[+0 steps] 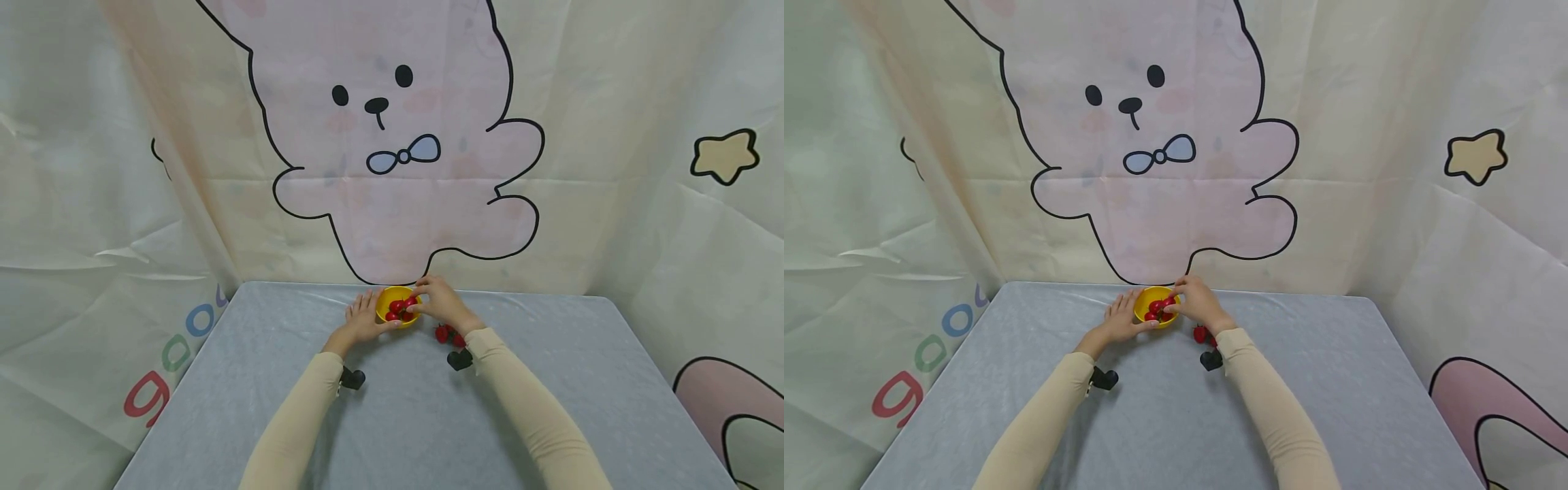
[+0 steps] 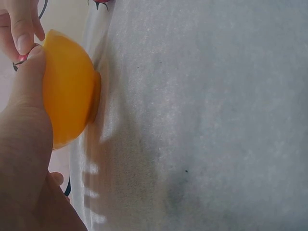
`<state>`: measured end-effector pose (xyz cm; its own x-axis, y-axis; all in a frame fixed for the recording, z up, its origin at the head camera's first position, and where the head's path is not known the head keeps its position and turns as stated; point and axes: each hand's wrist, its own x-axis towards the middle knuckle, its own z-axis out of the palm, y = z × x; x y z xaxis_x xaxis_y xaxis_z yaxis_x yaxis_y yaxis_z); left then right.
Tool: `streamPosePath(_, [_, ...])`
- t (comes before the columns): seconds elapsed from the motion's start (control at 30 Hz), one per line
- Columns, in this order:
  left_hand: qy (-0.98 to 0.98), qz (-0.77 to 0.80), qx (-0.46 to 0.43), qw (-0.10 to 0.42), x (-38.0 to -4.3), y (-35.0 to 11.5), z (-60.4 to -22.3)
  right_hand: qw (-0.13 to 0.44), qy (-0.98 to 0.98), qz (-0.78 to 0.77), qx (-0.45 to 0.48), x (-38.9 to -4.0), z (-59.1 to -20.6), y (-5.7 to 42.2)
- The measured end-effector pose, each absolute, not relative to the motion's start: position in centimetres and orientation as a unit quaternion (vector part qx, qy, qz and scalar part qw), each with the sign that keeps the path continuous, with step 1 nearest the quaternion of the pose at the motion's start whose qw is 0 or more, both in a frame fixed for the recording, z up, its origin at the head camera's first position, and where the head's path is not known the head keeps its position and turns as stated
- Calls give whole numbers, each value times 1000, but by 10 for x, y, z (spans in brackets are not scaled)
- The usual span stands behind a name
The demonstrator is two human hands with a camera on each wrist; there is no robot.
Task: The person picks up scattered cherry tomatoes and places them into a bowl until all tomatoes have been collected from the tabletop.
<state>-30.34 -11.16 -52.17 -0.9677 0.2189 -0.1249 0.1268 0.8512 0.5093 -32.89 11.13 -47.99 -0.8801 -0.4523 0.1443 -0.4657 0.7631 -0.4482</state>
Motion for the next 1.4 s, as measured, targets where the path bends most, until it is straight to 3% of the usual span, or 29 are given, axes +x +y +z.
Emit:
streamPosePath(0.83, [960,255,90,77,-305,-110,-524,32,-939,228,254,-324,-493,107])
streamPosePath(1.4, [959,257,90,77,-306,-111,-525,14,-946,220,239,-325,-494,104])
